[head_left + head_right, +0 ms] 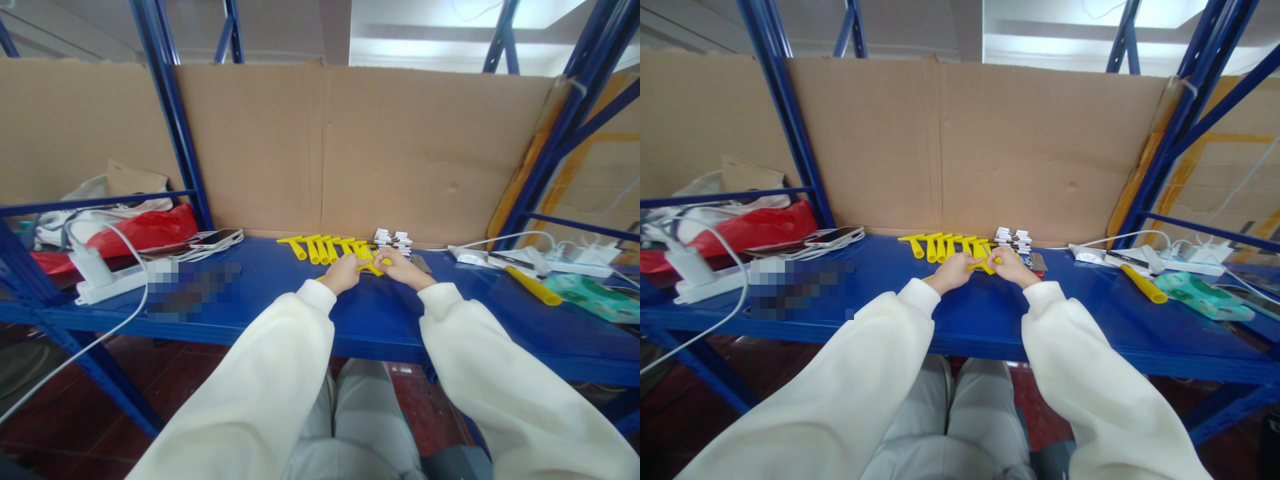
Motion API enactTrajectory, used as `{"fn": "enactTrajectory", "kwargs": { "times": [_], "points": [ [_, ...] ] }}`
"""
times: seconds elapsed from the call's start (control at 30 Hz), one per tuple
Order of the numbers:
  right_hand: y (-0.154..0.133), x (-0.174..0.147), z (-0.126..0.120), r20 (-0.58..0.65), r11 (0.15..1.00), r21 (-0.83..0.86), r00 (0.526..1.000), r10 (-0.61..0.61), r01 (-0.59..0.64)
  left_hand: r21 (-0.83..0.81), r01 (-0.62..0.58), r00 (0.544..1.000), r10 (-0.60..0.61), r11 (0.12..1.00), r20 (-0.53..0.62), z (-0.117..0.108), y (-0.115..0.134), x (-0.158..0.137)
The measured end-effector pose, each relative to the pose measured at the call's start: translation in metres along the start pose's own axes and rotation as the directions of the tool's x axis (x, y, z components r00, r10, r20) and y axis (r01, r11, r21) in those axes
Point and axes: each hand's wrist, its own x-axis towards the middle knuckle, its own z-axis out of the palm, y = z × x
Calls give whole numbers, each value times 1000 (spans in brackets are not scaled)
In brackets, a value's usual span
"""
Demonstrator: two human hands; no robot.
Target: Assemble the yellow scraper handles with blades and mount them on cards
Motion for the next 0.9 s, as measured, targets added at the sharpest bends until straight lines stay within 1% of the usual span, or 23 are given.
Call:
{"fn": "enactTrajectory", "kwargs": {
  "times": [0.17, 0.33, 0.4, 0.53, 0.73, 0.9],
  "points": [
    [-7, -1, -1, 6, 998, -10, 998, 64, -64, 18, -21, 1000, 21, 1000, 12, -1, 1, -1],
    [-17, -4, 1, 29, 974, 35, 974, 223, -224, 30, -16, 1000, 15, 999, 25, -3, 2, -2],
    [-19, -5, 1, 33, 964, 48, 965, 259, -260, 31, -17, 1000, 16, 999, 27, -4, 2, -3],
    [-21, -6, 1, 43, 957, 56, 959, 281, -283, 28, -21, 999, 20, 999, 25, -4, 2, -3],
    [-19, -6, 1, 61, 957, 92, 961, 269, -274, 33, -34, 999, 34, 999, 16, -3, 1, -3],
    [-18, -6, 0, 98, 942, 134, 950, 296, -308, 46, -50, 998, 49, 998, 27, -4, 1, -4]
  ]
}}
